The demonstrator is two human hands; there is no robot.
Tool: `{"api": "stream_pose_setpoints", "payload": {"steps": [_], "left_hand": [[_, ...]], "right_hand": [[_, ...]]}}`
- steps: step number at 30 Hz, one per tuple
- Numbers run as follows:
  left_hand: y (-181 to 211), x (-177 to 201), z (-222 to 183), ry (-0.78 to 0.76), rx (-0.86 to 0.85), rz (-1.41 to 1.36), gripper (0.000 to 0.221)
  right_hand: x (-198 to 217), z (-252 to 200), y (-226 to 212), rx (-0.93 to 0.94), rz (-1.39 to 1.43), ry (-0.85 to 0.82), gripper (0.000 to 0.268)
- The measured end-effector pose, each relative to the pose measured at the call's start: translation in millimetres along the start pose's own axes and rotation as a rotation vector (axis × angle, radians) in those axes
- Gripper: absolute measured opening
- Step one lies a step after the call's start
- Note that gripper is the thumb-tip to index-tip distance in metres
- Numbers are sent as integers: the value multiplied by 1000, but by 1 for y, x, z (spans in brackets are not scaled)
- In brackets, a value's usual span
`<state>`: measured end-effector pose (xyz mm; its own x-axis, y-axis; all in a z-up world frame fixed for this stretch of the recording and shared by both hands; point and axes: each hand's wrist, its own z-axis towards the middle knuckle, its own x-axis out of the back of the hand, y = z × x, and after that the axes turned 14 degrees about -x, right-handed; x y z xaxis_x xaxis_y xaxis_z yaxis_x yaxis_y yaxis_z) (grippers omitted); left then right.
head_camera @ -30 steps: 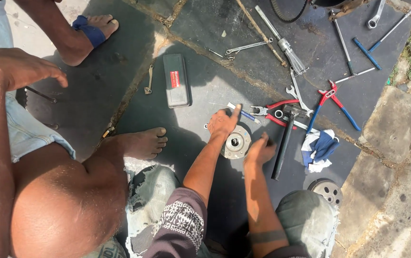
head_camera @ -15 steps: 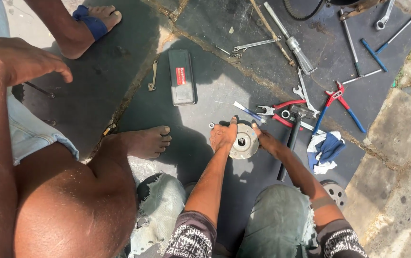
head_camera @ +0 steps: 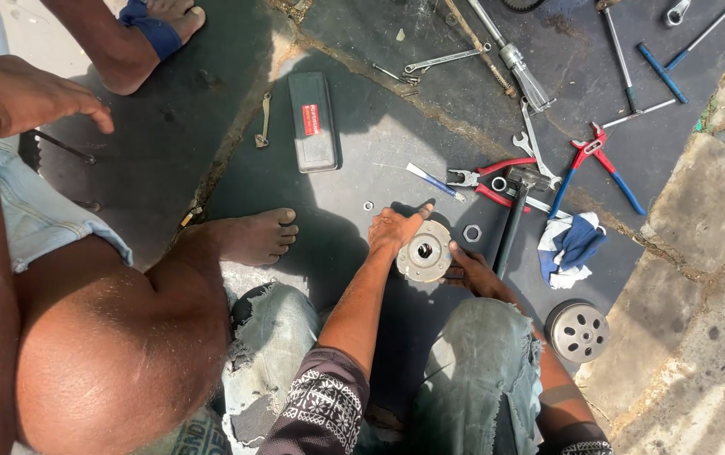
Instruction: The person cleans a clutch assembly with a rag and a small tool, then installs it into the rear engine compartment of a white scooter. They align the part by hand and secure it in place.
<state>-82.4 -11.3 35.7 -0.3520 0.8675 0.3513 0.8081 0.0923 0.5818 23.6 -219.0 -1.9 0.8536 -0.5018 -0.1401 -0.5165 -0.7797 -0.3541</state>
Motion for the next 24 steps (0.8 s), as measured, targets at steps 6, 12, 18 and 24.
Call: {"api": "stream_pose_setpoints", "payload": {"steps": [6,12,18,24], "left_hand": [[-1,12,-17,94,-21,-49,93],[-6,11,-18,126,-93,-34,79],[-3,16,-24,151,-134,-34,70],[-6,17,-24,135,-162,-1,67]], "right_hand": [[-2,-11,-20,-107,22,0,78],[1,-14,-20,-6,-18,-43,78],[-6,-29,-36,-14,-149,64,85],[28,14,-11,-29,-316,181,99]]}}
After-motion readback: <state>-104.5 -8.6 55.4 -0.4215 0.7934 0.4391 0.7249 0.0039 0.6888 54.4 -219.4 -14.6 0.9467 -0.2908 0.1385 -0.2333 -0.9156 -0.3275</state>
